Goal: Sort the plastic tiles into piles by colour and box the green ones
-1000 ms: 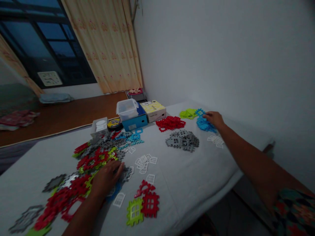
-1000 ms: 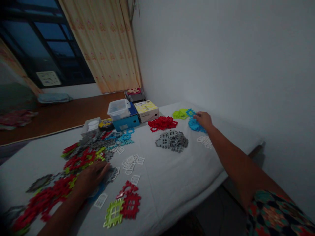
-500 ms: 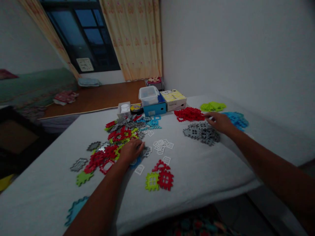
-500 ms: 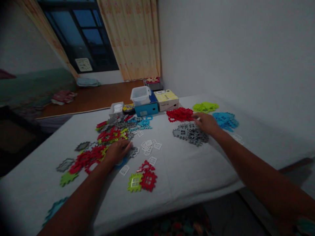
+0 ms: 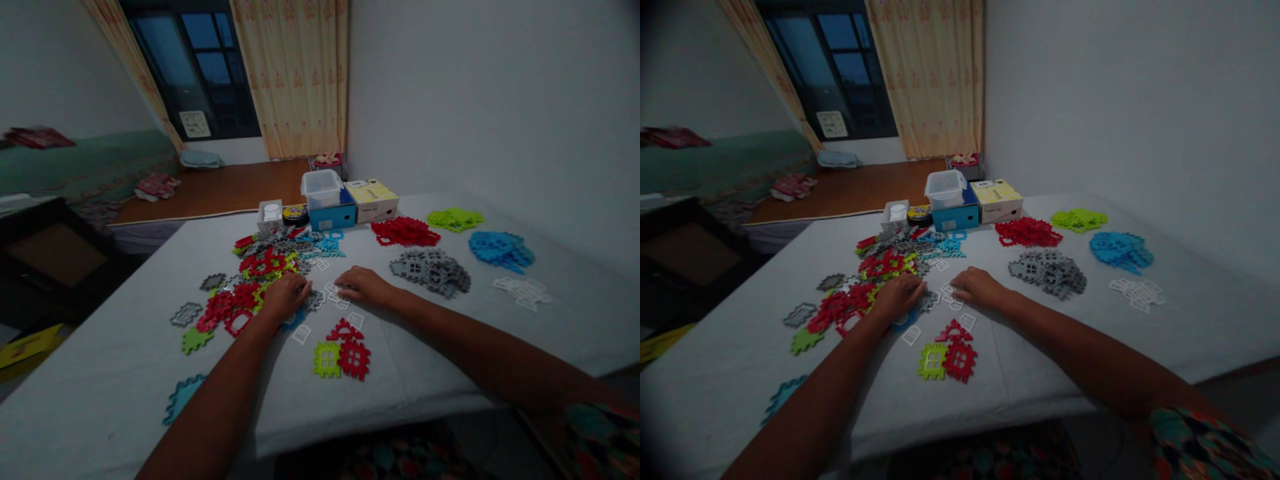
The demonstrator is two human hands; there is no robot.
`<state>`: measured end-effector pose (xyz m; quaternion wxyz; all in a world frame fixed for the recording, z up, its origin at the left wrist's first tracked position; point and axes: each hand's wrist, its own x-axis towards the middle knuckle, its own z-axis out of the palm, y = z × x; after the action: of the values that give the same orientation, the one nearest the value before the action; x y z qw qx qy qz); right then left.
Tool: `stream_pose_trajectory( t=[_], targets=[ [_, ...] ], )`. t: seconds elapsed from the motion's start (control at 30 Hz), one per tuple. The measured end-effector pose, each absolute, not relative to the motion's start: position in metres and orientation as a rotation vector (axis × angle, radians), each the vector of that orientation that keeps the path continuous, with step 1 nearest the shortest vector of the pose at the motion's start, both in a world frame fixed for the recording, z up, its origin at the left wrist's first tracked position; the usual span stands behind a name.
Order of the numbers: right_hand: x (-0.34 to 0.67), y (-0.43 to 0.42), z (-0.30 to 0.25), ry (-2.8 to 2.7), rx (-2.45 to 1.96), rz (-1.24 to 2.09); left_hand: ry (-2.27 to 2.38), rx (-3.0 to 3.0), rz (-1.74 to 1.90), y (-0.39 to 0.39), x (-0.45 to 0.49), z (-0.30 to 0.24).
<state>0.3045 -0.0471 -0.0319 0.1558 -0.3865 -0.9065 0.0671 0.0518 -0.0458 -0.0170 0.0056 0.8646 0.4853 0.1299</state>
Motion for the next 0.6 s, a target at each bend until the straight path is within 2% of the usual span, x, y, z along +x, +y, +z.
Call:
stream_pose_trajectory(
  t=[0.17, 0.3, 0.47, 0.6],
  targets=[
    [0.303, -0.059, -0.04, -2.463, -1.135, 0.093, 1.496, 2.686, 0.476, -0.044, 0.05, -0.019],
    [0.303, -0.059, -0.044, -2.434, -1.125, 0.112, 1.483, 2.506, 0.74, -0.038, 0.057, -0.017],
    [0.31, -0.054, -0.048, -2.382, -1.049, 0.148, 1.351, 2.015, 1.083, -0.02, 0.077, 0.001],
    [0.317, -0.05, -0.052, -2.295, -0.985, 0.15, 1.193, 1.521, 1.315, -0.005, 0.09, 0.04]
  ],
)
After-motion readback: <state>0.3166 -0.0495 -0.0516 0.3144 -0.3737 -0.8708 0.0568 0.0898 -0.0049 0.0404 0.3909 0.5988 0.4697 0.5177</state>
